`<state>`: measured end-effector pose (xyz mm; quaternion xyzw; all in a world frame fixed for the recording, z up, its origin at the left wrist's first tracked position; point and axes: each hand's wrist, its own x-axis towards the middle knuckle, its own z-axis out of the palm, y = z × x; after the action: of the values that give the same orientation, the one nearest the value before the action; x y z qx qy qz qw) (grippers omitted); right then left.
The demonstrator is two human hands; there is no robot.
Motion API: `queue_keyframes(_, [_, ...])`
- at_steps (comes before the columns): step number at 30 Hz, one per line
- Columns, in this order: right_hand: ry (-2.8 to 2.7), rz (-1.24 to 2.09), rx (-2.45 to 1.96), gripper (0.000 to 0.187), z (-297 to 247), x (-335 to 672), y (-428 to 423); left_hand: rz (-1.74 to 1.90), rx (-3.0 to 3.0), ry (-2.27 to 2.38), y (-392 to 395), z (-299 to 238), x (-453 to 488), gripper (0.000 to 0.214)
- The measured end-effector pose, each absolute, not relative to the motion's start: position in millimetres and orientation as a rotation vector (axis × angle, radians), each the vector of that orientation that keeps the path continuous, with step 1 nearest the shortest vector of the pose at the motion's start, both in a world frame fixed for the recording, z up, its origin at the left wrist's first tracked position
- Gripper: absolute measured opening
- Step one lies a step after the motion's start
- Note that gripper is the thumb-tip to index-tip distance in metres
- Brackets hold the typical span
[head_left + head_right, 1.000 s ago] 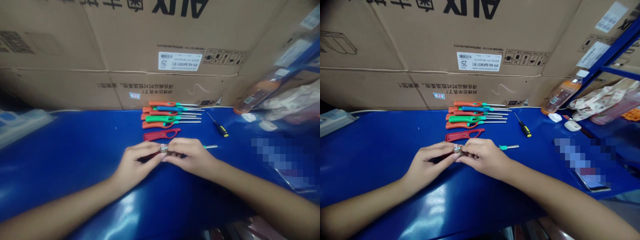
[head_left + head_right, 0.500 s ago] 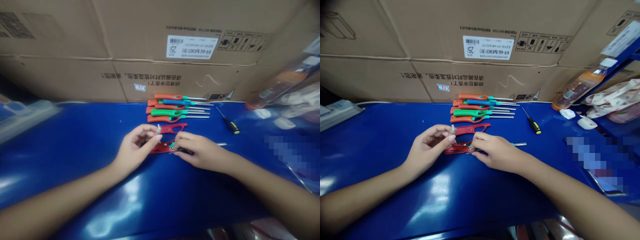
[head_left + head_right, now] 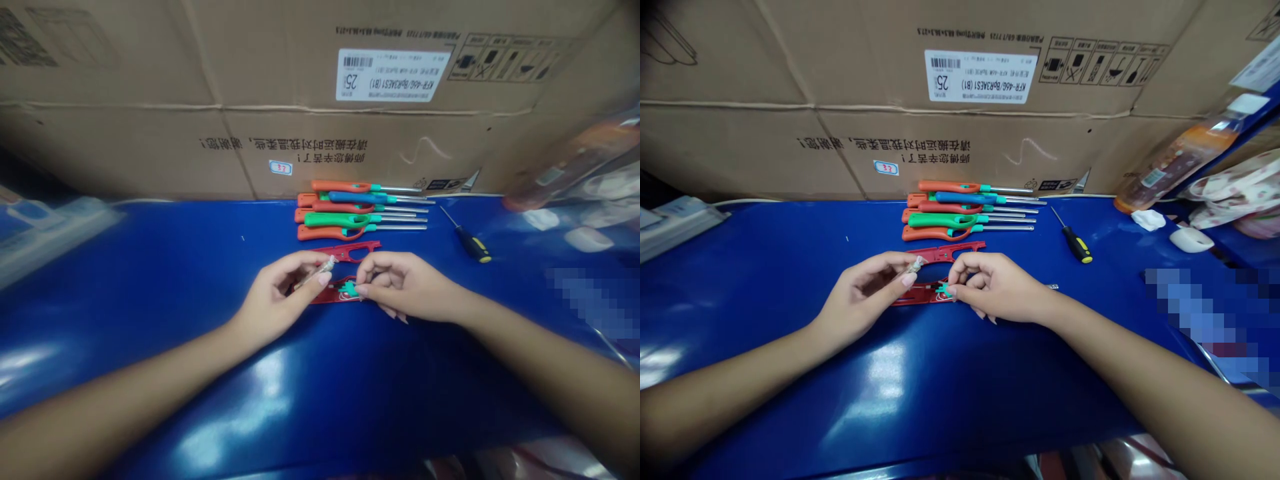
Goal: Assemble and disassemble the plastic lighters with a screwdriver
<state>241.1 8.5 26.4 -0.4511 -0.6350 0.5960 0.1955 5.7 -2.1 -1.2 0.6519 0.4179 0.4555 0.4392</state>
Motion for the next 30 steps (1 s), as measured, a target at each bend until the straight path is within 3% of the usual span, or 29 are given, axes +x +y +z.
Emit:
queue_keyframes(16, [-1.802,1.650,-1.173,0.032,25.0,241.6,9.9,0.946,1.656,0.917,-1.4,1.8,1.7,0.031])
queue_keyframes(30, [-1.752,1.606,-1.094,0.028,19.2,237.8,8.7,0.803,2.024,0.930,1.0,5.1,1.2,0.028])
